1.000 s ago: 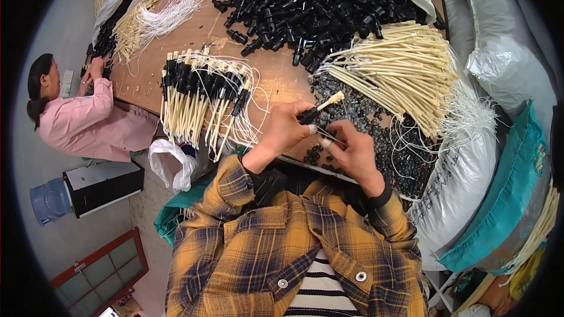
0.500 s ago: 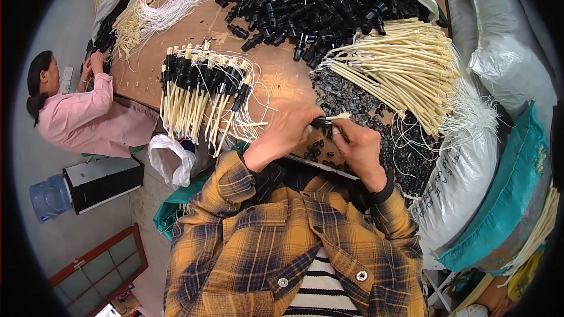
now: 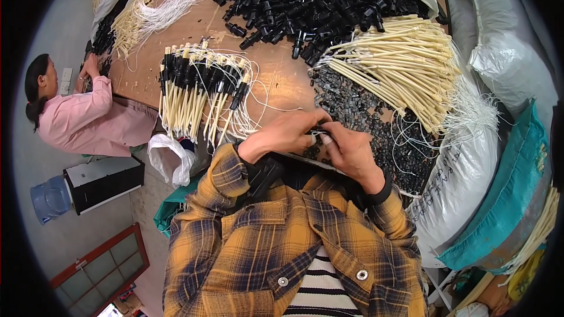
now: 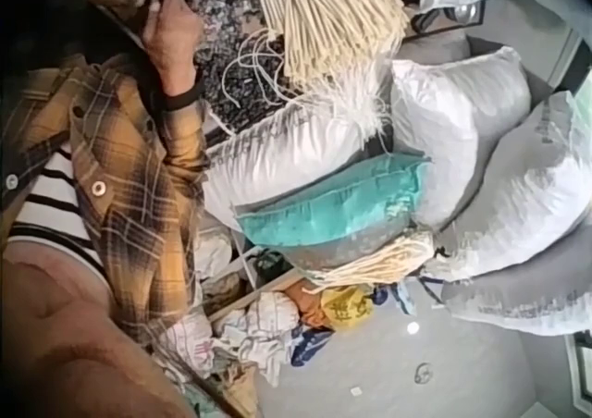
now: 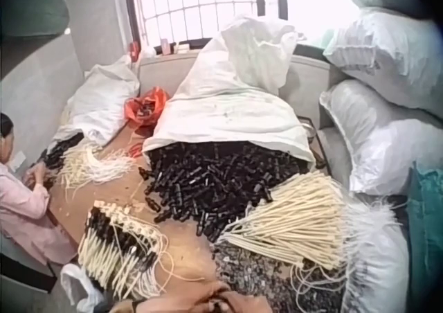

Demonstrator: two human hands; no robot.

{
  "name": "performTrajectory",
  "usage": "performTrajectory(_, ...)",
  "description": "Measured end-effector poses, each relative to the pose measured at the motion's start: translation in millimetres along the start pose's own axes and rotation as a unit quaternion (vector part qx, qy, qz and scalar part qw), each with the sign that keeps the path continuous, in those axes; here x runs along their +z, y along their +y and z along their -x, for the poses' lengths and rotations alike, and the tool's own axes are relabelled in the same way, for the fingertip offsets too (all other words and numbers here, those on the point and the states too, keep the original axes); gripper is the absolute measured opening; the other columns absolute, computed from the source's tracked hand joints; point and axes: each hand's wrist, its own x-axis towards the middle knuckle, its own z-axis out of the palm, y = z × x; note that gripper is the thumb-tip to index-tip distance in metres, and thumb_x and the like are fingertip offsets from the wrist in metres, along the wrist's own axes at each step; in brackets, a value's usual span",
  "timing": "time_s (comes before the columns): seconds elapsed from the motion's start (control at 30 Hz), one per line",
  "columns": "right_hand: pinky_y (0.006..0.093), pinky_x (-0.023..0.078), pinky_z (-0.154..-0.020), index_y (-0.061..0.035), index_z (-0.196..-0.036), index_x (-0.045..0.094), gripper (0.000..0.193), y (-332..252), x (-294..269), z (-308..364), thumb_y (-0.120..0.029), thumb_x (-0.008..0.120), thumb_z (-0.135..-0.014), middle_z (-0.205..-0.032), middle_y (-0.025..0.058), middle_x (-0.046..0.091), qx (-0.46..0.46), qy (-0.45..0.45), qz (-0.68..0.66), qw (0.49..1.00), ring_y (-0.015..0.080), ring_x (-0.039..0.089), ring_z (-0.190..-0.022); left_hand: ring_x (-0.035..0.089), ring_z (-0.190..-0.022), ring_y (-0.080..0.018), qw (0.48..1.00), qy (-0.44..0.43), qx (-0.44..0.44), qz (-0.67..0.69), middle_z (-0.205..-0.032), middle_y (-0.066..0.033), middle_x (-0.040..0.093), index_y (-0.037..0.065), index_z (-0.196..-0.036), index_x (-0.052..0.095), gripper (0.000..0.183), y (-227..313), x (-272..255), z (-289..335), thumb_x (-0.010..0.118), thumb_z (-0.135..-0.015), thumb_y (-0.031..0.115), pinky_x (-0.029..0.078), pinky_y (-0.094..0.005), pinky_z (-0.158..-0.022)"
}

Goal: Assembling wire harnesses by inserting wire bundles into connectors at a workbench.

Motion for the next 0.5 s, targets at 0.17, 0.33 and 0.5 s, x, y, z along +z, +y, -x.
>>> performTrajectory(0.17, 0.0408, 0.050, -0.055, -0.0054, -0.105, 0.061, 0.018, 6.2, 3.2, -0.4, -0.009, 0.060, -0.088, -0.074, 0.0178, 0.063, 0.019, 0.035, 0.023, 0.999, 0.0372, 0.064, -0.067, 0.061, -0.081, -0.0268, 0.959, 0.243, 0.142, -0.028, -0.086, -0.0065, 0.065, 0.006, -0.099, 0.064, 0.035, -3.9, 2.9, 0.4, 0.067, -0.066, -0.005, 0.047, -0.0360, -0.072)
performTrajectory(0.33, 0.0360, 0.050, -0.056, -0.0071, -0.107, 0.066, 0.022, 2.2, 2.5, -0.7, -0.012, 0.064, -0.086, -0.075, 0.0176, 0.064, 0.041, 0.076, -0.128, 0.988, 0.0310, 0.064, -0.062, 0.061, -0.079, -0.0223, 0.922, 0.329, 0.204, -0.025, -0.082, -0.0017, 0.064, 0.009, -0.082, 0.066, 0.022, -2.0, 8.9, -0.2, 0.067, -0.065, -0.004, 0.046, -0.0349, -0.068)
performTrajectory(0.5, 0.0314, 0.048, -0.053, -0.0078, -0.101, 0.071, 0.017, 19.6, 2.0, 14.7, -0.015, 0.063, -0.087, -0.066, 0.0133, 0.063, 0.094, 0.064, -0.003, 0.994, 0.0245, 0.064, -0.055, 0.061, -0.083, -0.0226, 0.928, 0.303, 0.163, -0.144, -0.093, -0.0031, 0.065, 0.010, -0.083, 0.066, 0.022, -16.4, 21.3, -27.1, 0.067, -0.065, -0.003, 0.049, -0.0319, -0.068)
